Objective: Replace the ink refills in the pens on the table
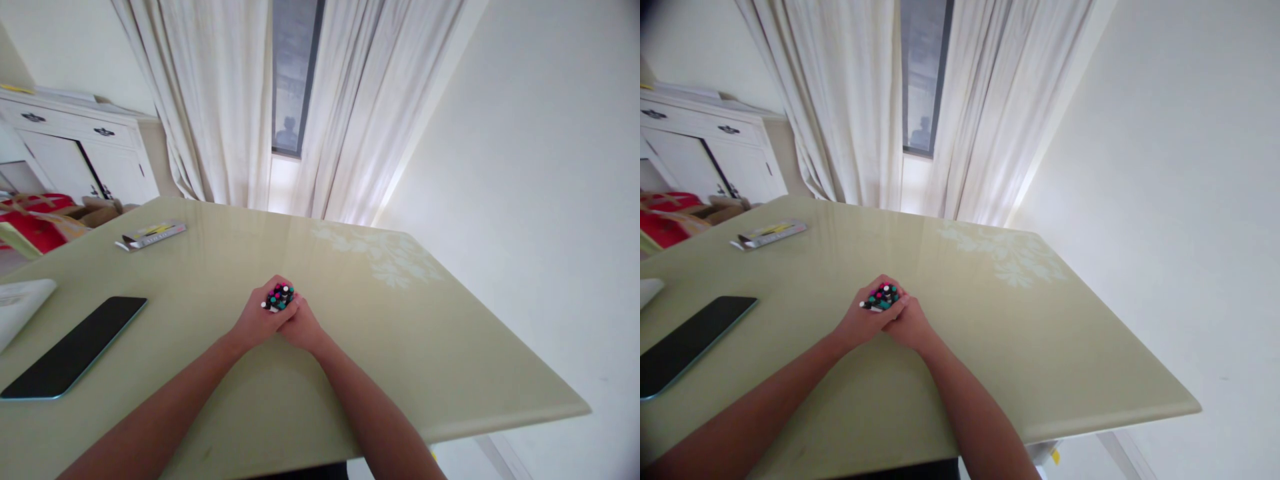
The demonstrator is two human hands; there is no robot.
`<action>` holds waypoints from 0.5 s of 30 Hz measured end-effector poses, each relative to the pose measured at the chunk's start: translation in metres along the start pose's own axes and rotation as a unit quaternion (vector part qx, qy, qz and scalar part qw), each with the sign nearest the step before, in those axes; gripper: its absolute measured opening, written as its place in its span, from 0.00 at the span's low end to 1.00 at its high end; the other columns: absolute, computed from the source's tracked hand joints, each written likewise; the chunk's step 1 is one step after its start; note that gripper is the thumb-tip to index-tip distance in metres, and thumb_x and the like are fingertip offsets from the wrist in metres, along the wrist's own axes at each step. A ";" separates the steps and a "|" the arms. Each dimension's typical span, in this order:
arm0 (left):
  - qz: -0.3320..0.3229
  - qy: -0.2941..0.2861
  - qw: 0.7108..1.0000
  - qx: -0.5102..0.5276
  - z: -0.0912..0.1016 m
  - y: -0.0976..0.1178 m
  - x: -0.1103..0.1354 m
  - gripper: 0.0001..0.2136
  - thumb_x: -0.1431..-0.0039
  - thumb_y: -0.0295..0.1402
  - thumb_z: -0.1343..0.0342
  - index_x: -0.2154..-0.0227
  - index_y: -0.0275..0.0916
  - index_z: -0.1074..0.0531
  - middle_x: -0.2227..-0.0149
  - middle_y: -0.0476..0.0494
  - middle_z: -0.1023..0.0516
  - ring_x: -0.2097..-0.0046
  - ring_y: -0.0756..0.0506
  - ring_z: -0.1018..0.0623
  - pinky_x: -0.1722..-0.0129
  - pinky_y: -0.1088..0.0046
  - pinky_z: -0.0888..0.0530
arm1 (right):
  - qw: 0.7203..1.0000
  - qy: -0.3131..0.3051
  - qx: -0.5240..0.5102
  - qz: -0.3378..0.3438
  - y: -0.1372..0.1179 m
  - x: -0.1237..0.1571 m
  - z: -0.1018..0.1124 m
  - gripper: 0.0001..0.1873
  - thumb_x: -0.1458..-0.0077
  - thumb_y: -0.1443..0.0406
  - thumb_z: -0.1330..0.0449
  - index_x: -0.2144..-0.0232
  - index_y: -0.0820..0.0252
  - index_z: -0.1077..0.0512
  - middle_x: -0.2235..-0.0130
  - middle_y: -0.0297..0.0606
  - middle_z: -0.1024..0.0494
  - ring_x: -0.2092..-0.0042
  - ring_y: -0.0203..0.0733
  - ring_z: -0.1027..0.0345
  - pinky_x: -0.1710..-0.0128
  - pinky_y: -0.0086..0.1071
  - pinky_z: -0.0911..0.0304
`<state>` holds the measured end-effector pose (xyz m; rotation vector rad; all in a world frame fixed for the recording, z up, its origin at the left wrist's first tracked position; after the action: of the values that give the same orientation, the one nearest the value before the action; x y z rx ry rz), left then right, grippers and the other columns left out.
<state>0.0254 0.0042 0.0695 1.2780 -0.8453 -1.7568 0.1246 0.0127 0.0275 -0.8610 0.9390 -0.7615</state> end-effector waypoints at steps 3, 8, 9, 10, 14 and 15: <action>-0.032 -0.022 0.999 0.017 -0.005 0.002 0.001 0.11 0.44 0.36 0.36 0.59 0.41 0.28 0.63 0.48 0.21 0.60 0.45 0.21 0.54 0.68 0.25 | 0.998 0.028 0.057 -0.001 0.008 0.000 0.006 0.13 0.48 0.70 0.40 0.59 0.57 0.24 0.59 0.39 0.20 0.57 0.46 0.26 0.51 0.39 0.29; 0.023 0.028 0.993 0.116 -0.008 -0.020 -0.002 0.35 0.47 0.36 0.33 0.38 0.43 0.40 0.58 0.46 0.19 0.57 0.44 0.19 0.51 0.64 0.24 | 0.997 0.003 -0.061 0.038 0.006 -0.004 0.006 0.20 0.43 0.69 0.42 0.48 0.57 0.28 0.49 0.40 0.21 0.48 0.45 0.27 0.43 0.41 0.32; 0.039 0.028 0.991 0.127 -0.009 -0.025 -0.002 0.33 0.48 0.37 0.32 0.40 0.42 0.37 0.57 0.45 0.19 0.57 0.44 0.19 0.51 0.64 0.23 | 0.996 -0.007 -0.077 0.039 0.006 -0.005 0.004 0.20 0.42 0.68 0.42 0.47 0.57 0.28 0.49 0.40 0.21 0.47 0.45 0.27 0.42 0.42 0.33; 0.051 0.020 0.990 0.132 -0.010 -0.028 -0.003 0.28 0.49 0.38 0.32 0.45 0.41 0.32 0.55 0.43 0.19 0.56 0.43 0.19 0.52 0.64 0.23 | 0.996 -0.014 -0.081 0.039 0.007 -0.005 0.001 0.19 0.42 0.68 0.41 0.47 0.57 0.28 0.48 0.39 0.21 0.46 0.46 0.27 0.41 0.42 0.34; 0.083 -0.043 0.989 0.112 -0.015 -0.035 -0.004 0.17 0.50 0.41 0.31 0.59 0.39 0.23 0.58 0.43 0.17 0.58 0.42 0.19 0.56 0.65 0.22 | 0.998 -0.005 -0.057 0.041 0.011 -0.003 -0.005 0.20 0.42 0.66 0.40 0.47 0.57 0.28 0.46 0.41 0.22 0.46 0.45 0.27 0.40 0.41 0.35; 0.094 -0.048 0.989 0.104 -0.015 -0.037 -0.004 0.16 0.50 0.41 0.31 0.60 0.39 0.22 0.62 0.44 0.17 0.61 0.43 0.19 0.58 0.66 0.21 | 0.998 -0.006 -0.039 0.046 0.012 -0.003 -0.005 0.20 0.43 0.67 0.39 0.47 0.56 0.28 0.46 0.41 0.22 0.46 0.45 0.27 0.40 0.41 0.35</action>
<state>0.0331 0.0242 0.0356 1.2076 -1.1905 -1.6219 0.1210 0.0190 0.0168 -0.8831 0.9952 -0.6432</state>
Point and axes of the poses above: each hand's wrist, its own x-axis away from the middle knuckle, its own z-axis out of the back of the hand, y = z × x, the point moved 6 cm from there along -x, towards the middle knuckle
